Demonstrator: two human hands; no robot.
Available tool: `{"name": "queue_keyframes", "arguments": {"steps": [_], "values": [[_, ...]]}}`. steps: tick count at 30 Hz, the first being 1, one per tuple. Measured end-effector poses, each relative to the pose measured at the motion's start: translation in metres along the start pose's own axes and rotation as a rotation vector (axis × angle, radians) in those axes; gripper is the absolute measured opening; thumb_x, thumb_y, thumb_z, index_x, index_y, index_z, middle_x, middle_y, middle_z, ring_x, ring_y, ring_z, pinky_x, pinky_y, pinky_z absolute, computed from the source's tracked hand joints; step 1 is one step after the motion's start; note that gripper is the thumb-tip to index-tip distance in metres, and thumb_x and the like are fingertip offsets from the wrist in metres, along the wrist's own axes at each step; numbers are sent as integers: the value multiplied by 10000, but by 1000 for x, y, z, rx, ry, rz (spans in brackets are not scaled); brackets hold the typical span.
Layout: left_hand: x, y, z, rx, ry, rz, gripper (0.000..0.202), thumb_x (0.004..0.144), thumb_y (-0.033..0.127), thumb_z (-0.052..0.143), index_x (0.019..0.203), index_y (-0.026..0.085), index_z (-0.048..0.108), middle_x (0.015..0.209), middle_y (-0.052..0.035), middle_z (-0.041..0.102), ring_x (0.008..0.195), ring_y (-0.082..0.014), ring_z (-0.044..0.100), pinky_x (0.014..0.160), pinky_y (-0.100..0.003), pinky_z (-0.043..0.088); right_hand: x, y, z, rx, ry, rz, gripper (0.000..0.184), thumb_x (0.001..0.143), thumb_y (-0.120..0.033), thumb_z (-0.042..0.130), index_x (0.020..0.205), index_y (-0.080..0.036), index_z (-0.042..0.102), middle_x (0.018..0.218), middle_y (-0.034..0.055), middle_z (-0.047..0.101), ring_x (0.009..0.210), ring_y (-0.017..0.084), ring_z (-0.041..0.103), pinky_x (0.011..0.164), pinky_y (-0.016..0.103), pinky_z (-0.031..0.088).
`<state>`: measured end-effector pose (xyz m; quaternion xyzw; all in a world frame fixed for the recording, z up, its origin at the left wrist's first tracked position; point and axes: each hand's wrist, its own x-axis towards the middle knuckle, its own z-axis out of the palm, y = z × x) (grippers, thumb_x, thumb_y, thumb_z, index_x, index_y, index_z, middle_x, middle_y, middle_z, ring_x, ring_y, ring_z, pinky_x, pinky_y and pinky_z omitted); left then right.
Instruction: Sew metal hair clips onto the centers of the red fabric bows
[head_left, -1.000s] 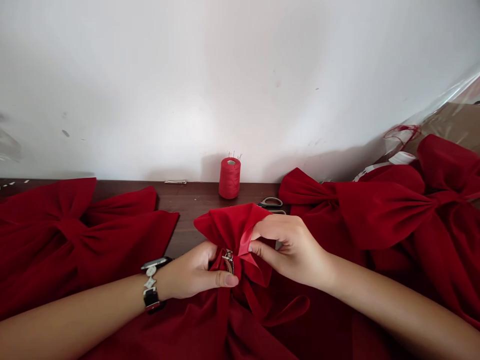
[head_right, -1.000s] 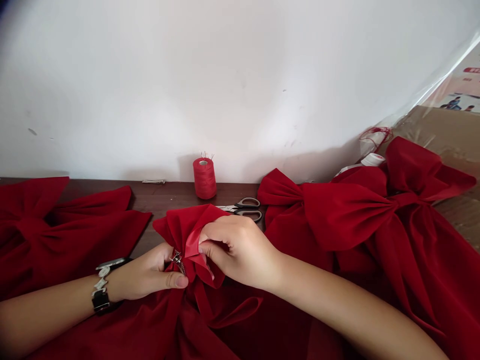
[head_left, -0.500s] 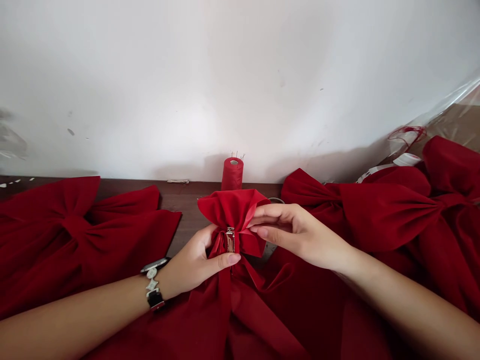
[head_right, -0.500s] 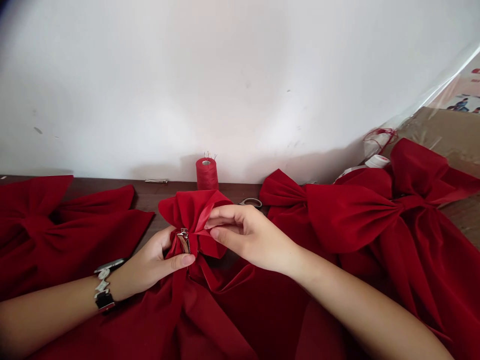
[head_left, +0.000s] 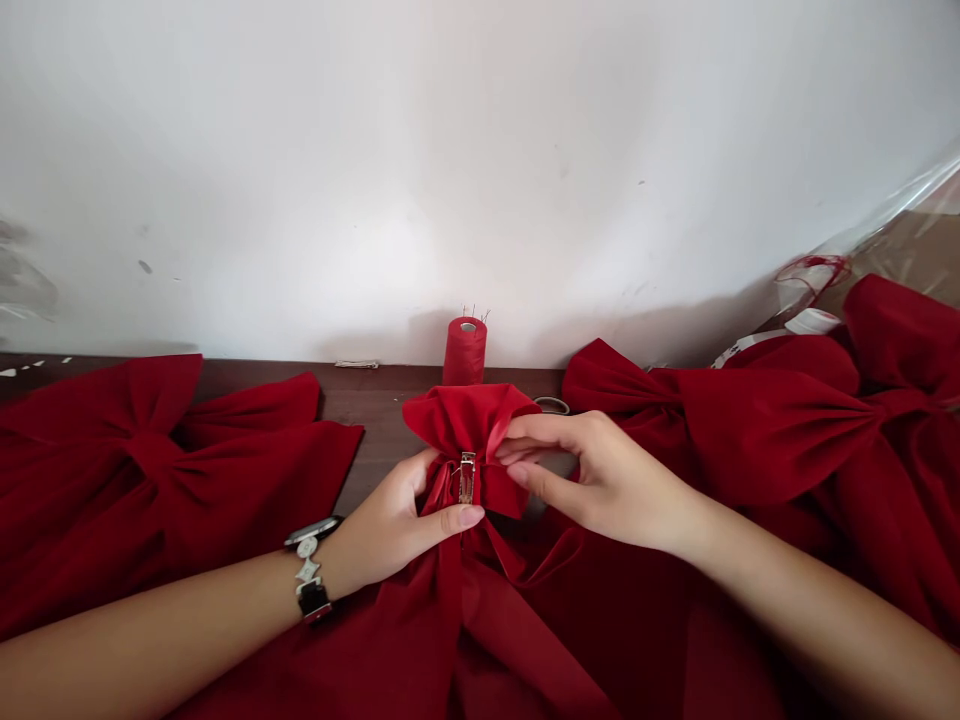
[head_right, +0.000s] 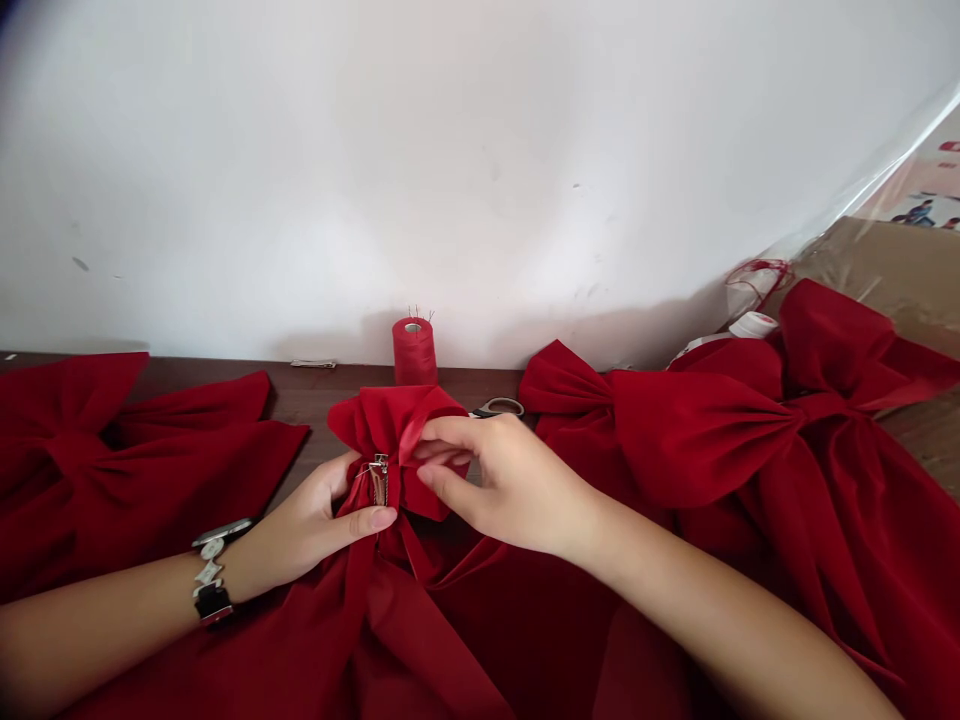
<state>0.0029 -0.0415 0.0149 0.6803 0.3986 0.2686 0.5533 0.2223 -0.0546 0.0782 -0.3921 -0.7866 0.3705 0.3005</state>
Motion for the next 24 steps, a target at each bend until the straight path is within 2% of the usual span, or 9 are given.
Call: {"name": "queue_keyframes", "arguments": {"steps": [2, 4, 6, 9, 12, 18, 21, 24], "values": [[1, 0, 1, 30, 9, -17, 363, 813, 459, 664, 1004, 166, 568, 966, -50, 671, 912, -233, 636, 819, -326, 513, -2, 0, 4, -386, 219, -176, 155, 902, -192, 569, 804, -147, 681, 685, 22, 675, 590, 111, 599, 583, 221, 475], [3, 0, 2, 44, 1, -7, 349, 819, 448, 663, 1001, 164, 573, 969, -48, 673, 929, -235, 636, 834, -329, 510, -4, 1, 8, -600, 311, -391, 173, 908, -211, 578, 782, -130, 665, 665, 35, 661, 597, 130, 581, 595, 248, 465], [5, 0, 4, 32, -27, 29, 327, 827, 417, 661, 1019, 167, 573, 1002, -45, 680, 950, -229, 638, 845, -320, 511, -3, 2, 13, -682, 263, -533, 140, 922, -201, 563, 898, -112, 668, 826, 80, 700, 757, 173, 621, 710, 291, 499], [6, 1, 7, 39, -56, 61, 324, 826, 384, 662, 1048, 164, 577, 1058, -50, 687, 978, -229, 640, 866, -321, 511, 1, 7, 17, -702, 202, -563, 161, 941, -152, 506, 911, -121, 661, 915, 93, 698, 847, 190, 596, 779, 324, 497], [6, 1, 8, 133, -64, 49, 336, 821, 416, 652, 1015, 147, 595, 990, -55, 696, 913, -236, 647, 822, -332, 524, 3, 12, 18, -623, 171, -536, 192, 935, -123, 492, 806, -130, 634, 861, 78, 685, 803, 174, 555, 739, 309, 484], [6, 3, 11, 234, -89, 63, 301, 813, 415, 650, 945, 148, 609, 904, -40, 686, 862, -230, 635, 801, -325, 522, 3, 14, 20, -571, 97, -591, 175, 907, -75, 463, 842, -152, 607, 900, 78, 695, 909, 198, 578, 841, 352, 472], [6, 3, 12, 227, -110, 62, 299, 814, 427, 651, 927, 153, 613, 895, -39, 688, 877, -234, 636, 822, -325, 515, 0, 7, 18, -218, 81, -497, 143, 924, -99, 478, 842, -158, 580, 837, 64, 672, 805, 157, 592, 781, 308, 496], [5, 2, 9, 134, -120, 60, 314, 827, 431, 646, 980, 161, 606, 948, -45, 691, 915, -233, 642, 848, -323, 508, -3, -2, 11, 233, 38, -289, 114, 968, -181, 478, 862, -173, 520, 750, 22, 620, 658, 106, 590, 621, 232, 488]]}}
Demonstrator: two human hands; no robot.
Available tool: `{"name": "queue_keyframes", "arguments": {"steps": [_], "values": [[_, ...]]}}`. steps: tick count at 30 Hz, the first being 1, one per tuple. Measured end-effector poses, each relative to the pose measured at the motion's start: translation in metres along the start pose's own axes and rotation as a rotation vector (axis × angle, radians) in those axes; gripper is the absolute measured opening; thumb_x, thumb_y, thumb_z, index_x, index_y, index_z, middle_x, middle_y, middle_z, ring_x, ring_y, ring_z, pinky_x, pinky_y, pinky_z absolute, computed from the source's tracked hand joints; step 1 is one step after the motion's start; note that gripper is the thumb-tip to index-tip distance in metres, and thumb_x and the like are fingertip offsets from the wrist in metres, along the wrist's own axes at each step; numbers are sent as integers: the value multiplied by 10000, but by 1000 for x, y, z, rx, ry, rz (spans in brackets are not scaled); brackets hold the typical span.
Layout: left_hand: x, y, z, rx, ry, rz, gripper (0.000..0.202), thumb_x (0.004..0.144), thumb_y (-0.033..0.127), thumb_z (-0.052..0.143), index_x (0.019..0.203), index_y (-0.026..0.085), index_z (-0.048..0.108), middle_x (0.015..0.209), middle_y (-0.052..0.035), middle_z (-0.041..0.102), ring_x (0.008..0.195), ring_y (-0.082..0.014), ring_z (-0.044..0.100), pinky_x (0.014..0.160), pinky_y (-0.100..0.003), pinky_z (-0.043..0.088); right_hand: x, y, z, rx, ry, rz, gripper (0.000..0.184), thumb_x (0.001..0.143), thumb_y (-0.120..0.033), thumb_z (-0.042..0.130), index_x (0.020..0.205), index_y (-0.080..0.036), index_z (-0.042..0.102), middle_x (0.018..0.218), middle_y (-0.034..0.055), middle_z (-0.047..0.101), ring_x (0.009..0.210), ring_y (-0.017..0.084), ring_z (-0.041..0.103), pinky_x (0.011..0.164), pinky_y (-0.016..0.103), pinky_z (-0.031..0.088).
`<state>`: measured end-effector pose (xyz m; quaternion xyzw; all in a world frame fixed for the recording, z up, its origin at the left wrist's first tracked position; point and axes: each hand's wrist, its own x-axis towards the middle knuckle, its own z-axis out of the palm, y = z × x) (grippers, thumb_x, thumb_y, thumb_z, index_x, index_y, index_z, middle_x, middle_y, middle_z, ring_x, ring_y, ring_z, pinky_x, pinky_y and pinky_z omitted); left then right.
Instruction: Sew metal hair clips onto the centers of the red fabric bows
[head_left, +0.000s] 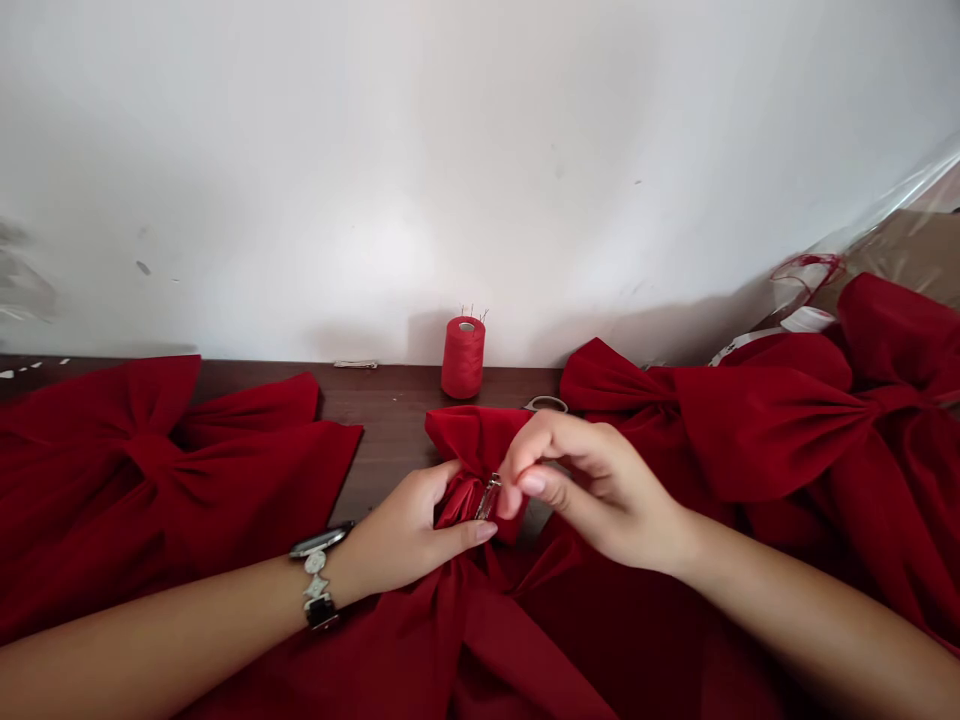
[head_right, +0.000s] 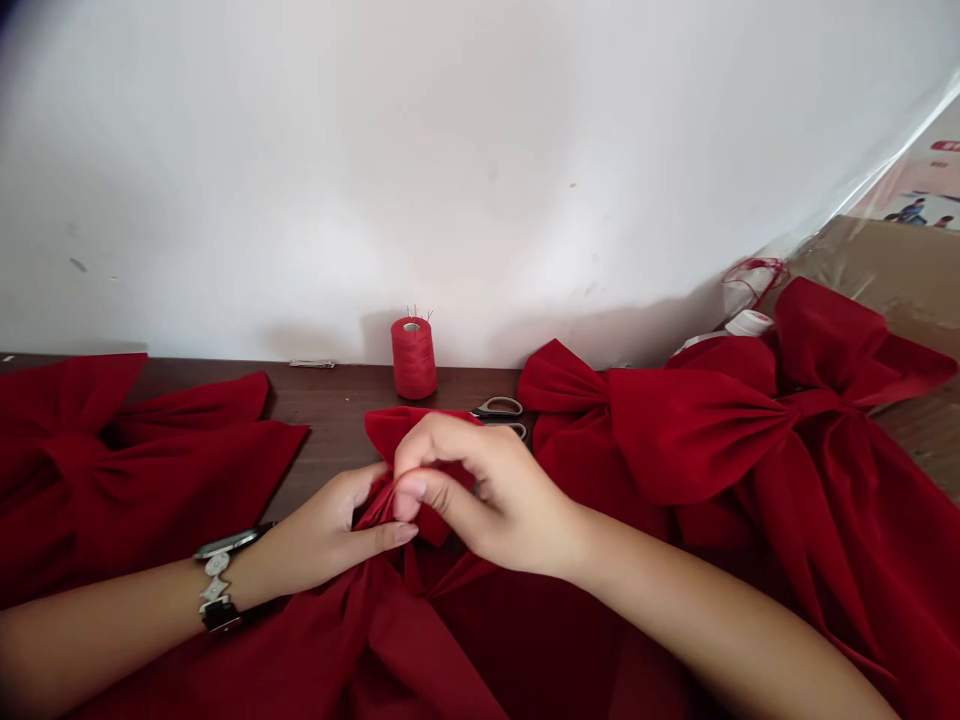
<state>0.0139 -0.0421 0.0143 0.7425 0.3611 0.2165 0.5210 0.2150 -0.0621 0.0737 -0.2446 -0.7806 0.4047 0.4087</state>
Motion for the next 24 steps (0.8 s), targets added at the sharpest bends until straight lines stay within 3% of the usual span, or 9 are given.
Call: {"name": "queue_keyframes", "arguments": {"steps": [2, 5, 11, 17, 20, 24], "values": [[-1, -2, -2, -94, 24, 10, 342, 841, 428, 637, 1058, 169, 583, 1029, -54, 683, 987, -237, 636, 893, -327, 494, 0, -5, -6, 182, 43, 117, 116, 993, -229, 448, 887, -187, 473, 674, -25, 557, 526, 69, 501, 508, 192, 414], [-4, -6, -5, -158, 84, -9, 383, 836, 448, 641, 1086, 169, 561, 1081, -69, 668, 1031, -246, 622, 927, -340, 477, 2, -6, -13, 226, 132, 204, 139, 1000, -267, 448, 887, -188, 462, 604, -64, 434, 500, 58, 352, 478, 185, 311], [-8, -2, -5, -217, 24, -1, 341, 822, 404, 666, 1069, 188, 574, 1016, -30, 676, 997, -215, 627, 908, -296, 490, 3, -8, -13, 192, 157, 249, 178, 993, -291, 465, 855, -180, 477, 617, -62, 352, 539, 67, 308, 504, 203, 301], [-10, -2, -5, -274, 63, 7, 355, 793, 399, 685, 1048, 189, 553, 994, -37, 673, 1018, -234, 623, 916, -322, 494, -5, -16, -1, 34, 212, 201, 89, 989, -192, 436, 1065, -214, 477, 688, -43, 416, 595, 89, 377, 527, 203, 345], [-10, -4, -6, -296, 55, 1, 433, 770, 451, 703, 1080, 186, 558, 1065, -64, 682, 1018, -247, 625, 904, -342, 501, -6, -19, 2, 5, 209, 133, 92, 973, -133, 442, 1007, -210, 480, 718, -32, 495, 610, 82, 450, 546, 193, 409], [-10, -4, -7, -317, 24, -15, 484, 730, 569, 710, 1016, 200, 580, 1026, -58, 696, 998, -253, 636, 881, -354, 517, -4, -23, -1, -20, 133, 79, 115, 937, -98, 514, 954, -140, 619, 853, 35, 661, 699, 76, 612, 640, 184, 528]]}}
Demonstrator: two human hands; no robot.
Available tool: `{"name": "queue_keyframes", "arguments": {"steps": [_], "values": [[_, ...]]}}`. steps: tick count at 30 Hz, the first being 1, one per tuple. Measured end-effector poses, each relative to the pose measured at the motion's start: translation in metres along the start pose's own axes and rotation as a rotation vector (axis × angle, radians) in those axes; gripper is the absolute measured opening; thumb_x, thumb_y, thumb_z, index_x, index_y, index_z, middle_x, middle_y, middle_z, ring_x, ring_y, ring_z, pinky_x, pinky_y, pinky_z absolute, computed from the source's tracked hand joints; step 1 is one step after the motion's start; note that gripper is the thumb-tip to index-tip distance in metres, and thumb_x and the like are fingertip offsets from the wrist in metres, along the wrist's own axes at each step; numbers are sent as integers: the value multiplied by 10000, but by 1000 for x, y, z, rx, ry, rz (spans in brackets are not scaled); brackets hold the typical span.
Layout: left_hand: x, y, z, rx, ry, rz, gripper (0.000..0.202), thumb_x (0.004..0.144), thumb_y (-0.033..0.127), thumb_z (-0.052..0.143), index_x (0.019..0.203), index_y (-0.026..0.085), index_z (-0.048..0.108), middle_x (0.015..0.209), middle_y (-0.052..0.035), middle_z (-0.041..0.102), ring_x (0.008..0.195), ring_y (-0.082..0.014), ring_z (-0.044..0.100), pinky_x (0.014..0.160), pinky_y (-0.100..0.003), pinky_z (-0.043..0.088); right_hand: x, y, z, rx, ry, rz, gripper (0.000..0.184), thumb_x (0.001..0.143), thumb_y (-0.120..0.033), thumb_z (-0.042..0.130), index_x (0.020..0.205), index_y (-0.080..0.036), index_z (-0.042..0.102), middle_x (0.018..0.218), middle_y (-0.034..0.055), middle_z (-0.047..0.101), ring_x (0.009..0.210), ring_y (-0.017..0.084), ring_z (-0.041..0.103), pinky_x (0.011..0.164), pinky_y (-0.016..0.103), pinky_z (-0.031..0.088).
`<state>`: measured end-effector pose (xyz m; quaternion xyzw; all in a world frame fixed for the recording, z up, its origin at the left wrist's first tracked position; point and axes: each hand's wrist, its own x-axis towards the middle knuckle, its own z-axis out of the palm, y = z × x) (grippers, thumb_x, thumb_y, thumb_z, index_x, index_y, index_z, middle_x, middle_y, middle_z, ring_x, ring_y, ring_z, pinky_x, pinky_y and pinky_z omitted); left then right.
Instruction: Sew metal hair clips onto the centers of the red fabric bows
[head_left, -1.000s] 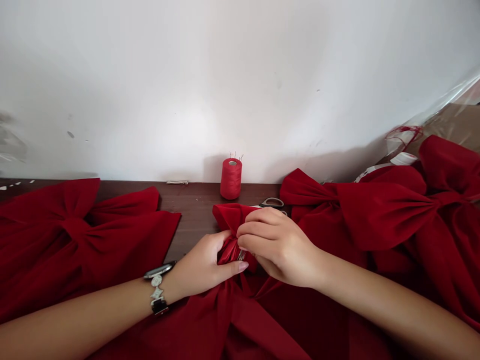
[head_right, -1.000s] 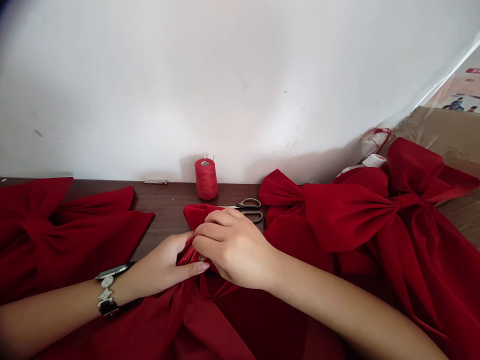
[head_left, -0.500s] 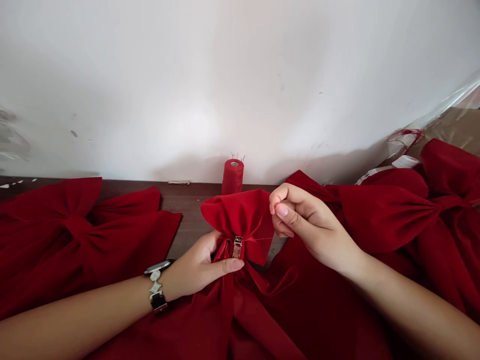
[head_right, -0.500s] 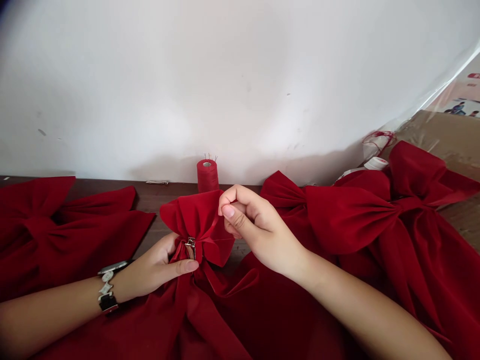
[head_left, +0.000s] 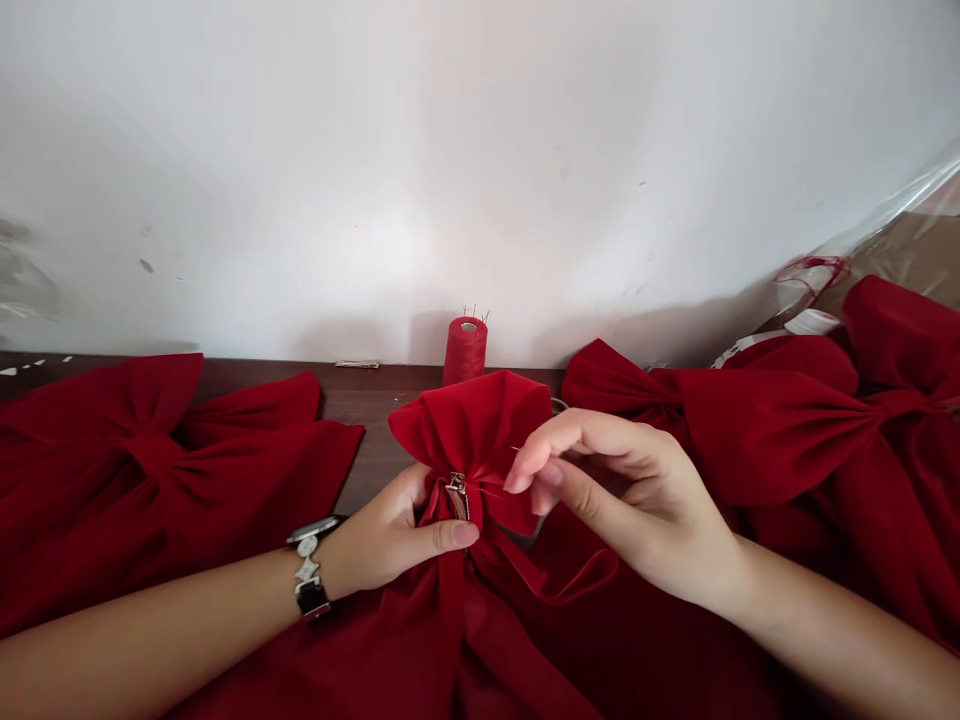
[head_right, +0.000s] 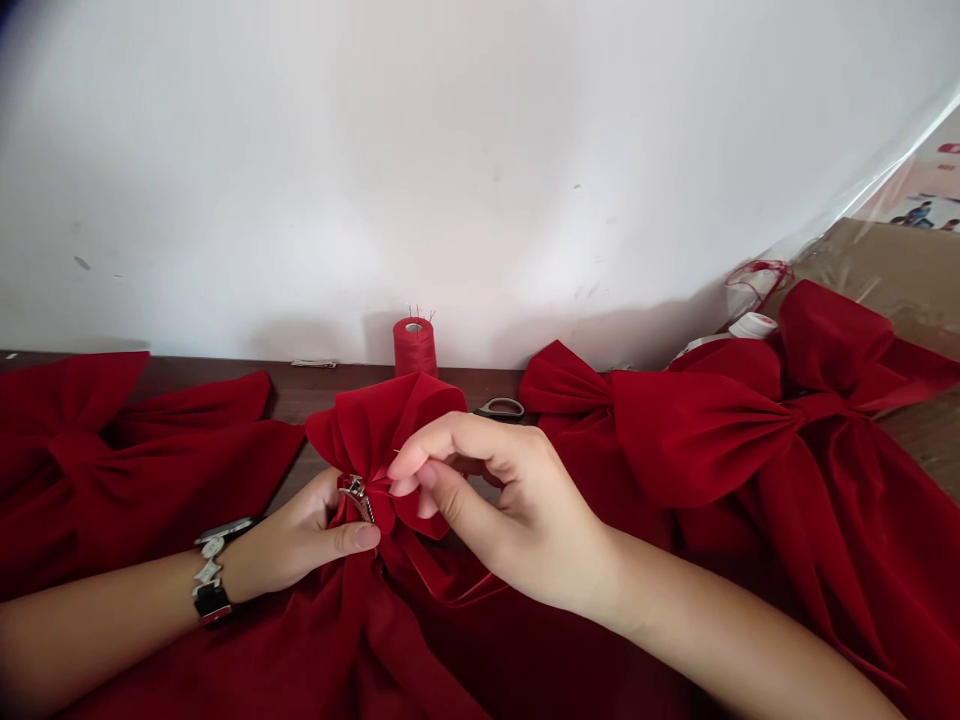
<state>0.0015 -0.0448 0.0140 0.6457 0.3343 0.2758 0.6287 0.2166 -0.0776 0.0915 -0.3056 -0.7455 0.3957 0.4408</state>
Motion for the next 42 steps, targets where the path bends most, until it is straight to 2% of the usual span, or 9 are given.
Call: {"name": "queue_keyframes", "arguments": {"steps": [3, 5, 10, 12, 15, 18, 28, 33, 42], "values": [[-1, 1, 0, -19, -13, 18, 480, 722, 596, 711, 982, 211, 593, 993, -47, 696, 1000, -251, 638, 904, -369, 517, 2, -3, -4, 0, -107, -51, 235, 886, -83, 603, 1115, -121, 637, 1018, 86, 712, 891, 125, 684, 804, 232, 573], [-1, 2, 1, -41, -16, 37, 459, 727, 585, 716, 981, 218, 606, 932, -32, 695, 972, -240, 646, 906, -371, 518, 2, -4, -8, -31, -228, -64, 311, 871, -105, 638, 1182, -119, 623, 1054, 94, 721, 932, 133, 689, 839, 235, 570], [-2, 3, 2, -63, -51, 28, 476, 730, 611, 699, 990, 220, 625, 812, -12, 686, 812, -206, 656, 811, -348, 542, 5, -1, -11, -126, -407, -89, 246, 868, -153, 658, 1112, -121, 662, 1005, 84, 742, 911, 123, 699, 833, 204, 554], [-2, 2, 2, -40, -77, 8, 540, 715, 658, 679, 1017, 214, 625, 836, -28, 695, 788, -213, 654, 782, -358, 547, 5, 2, -9, -124, -424, -102, 213, 842, -164, 690, 1050, -118, 676, 954, 75, 745, 863, 122, 700, 796, 198, 557], [-2, 1, 1, 20, -82, 3, 613, 699, 697, 660, 1075, 215, 623, 980, -60, 711, 929, -257, 654, 834, -374, 538, 6, 6, -5, -139, -443, -150, 136, 849, -140, 678, 982, -110, 677, 885, 65, 742, 798, 116, 688, 752, 195, 549], [-3, -1, 0, 53, -83, 9, 582, 720, 670, 663, 1085, 218, 633, 1076, -68, 706, 1047, -272, 627, 893, -364, 520, 6, 7, 0, -174, -436, -190, 98, 853, -112, 665, 950, -99, 668, 867, 71, 740, 784, 116, 682, 753, 192, 540], [-4, -3, -2, 103, -60, 22, 551, 736, 629, 677, 1115, 232, 631, 1183, -74, 686, 1119, -277, 606, 964, -366, 491, 3, 7, 2, -197, -400, -216, 80, 873, -153, 650, 942, -112, 653, 862, 67, 738, 780, 111, 681, 749, 195, 541], [-4, -1, -1, 105, -52, 40, 536, 744, 612, 679, 1126, 239, 631, 1139, -70, 693, 1103, -278, 609, 949, -370, 498, 3, 7, 2, -200, -409, -209, 78, 868, -145, 654, 935, -106, 655, 856, 73, 737, 778, 118, 686, 737, 195, 541], [-3, 1, 2, 117, -62, 72, 467, 767, 548, 684, 1112, 235, 652, 1061, -62, 712, 910, -235, 650, 832, -336, 536, 3, 6, 3, -204, -405, -200, 65, 879, -157, 641, 930, -120, 652, 875, 64, 746, 795, 111, 697, 748, 185, 549]]}}
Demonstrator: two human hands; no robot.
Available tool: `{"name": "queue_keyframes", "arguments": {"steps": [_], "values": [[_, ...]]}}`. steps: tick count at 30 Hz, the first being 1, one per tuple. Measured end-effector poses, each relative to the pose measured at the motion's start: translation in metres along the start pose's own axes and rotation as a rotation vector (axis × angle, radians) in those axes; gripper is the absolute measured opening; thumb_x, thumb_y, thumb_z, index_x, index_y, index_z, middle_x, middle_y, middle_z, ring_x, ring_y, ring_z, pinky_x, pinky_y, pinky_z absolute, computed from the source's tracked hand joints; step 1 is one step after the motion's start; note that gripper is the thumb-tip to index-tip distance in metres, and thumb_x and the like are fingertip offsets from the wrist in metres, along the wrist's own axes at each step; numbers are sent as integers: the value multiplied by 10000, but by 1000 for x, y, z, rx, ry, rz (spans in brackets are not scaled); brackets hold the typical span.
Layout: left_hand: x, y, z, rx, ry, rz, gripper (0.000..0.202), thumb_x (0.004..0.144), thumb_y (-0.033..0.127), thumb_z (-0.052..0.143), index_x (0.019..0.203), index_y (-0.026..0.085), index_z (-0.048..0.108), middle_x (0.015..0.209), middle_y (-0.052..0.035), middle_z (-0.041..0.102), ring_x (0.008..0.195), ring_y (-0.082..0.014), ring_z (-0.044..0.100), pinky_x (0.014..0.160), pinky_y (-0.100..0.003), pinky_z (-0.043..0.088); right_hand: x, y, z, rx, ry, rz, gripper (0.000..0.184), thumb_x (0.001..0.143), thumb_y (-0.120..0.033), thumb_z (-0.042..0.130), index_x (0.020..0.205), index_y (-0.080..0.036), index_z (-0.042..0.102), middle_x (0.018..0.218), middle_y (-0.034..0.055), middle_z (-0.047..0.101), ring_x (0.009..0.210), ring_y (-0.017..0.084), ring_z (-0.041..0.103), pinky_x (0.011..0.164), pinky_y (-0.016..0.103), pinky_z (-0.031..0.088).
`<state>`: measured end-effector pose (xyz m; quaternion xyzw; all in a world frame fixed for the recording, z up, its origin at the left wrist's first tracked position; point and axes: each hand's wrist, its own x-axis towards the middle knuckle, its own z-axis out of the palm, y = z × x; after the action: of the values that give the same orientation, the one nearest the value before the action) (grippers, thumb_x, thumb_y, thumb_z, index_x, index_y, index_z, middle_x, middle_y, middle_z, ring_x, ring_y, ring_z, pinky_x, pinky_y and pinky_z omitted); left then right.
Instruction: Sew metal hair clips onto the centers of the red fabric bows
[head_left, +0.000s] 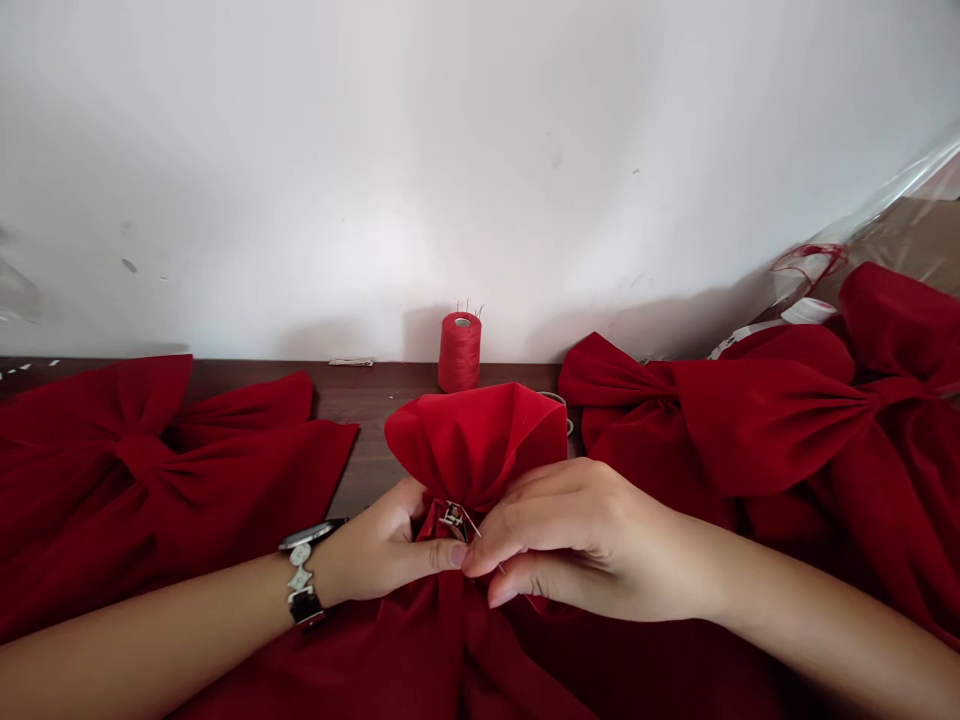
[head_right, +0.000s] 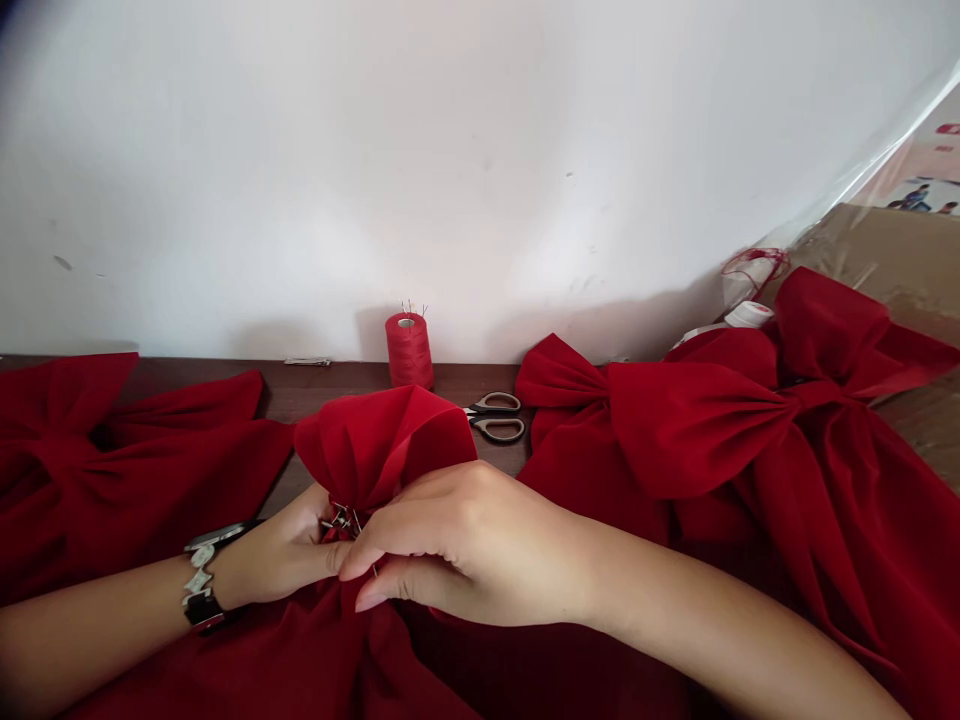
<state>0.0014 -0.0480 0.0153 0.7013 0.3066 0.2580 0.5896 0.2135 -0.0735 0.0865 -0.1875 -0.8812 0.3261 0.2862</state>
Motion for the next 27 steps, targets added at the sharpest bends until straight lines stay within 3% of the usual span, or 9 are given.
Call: {"name": "queue_keyframes", "arguments": {"steps": [8, 14, 22, 27], "values": [[-1, -2, -1, -38, -35, -19, 435, 790, 503, 686, 1132, 241, 628, 1215, -54, 667, 1061, -245, 627, 834, -295, 524, 0, 1, -1, 37, 7, -22, 83, 844, -123, 676, 917, -86, 667, 842, 73, 742, 761, 111, 694, 730, 173, 541], [-1, -2, 0, 2, -6, -1, 481, 781, 523, 685, 1160, 233, 625, 1139, -66, 696, 974, -245, 651, 833, -326, 532, 1, 0, 1, 1, 17, -22, 75, 847, -124, 672, 912, -90, 658, 850, 79, 745, 770, 117, 697, 734, 174, 540], [0, -4, 1, 15, -2, 43, 583, 776, 563, 672, 1210, 183, 584, 1160, -96, 682, 1058, -267, 630, 898, -338, 516, -2, 0, 6, -158, -14, -46, 97, 903, -179, 614, 944, -98, 650, 888, 79, 737, 797, 135, 675, 740, 216, 536], [-1, -7, 1, 39, 41, 75, 510, 760, 489, 717, 1139, 174, 587, 892, -46, 685, 911, -237, 645, 829, -326, 536, -1, 0, 8, -255, -44, -77, 194, 972, -220, 501, 946, -92, 644, 861, 84, 704, 770, 129, 639, 716, 216, 520]]}}
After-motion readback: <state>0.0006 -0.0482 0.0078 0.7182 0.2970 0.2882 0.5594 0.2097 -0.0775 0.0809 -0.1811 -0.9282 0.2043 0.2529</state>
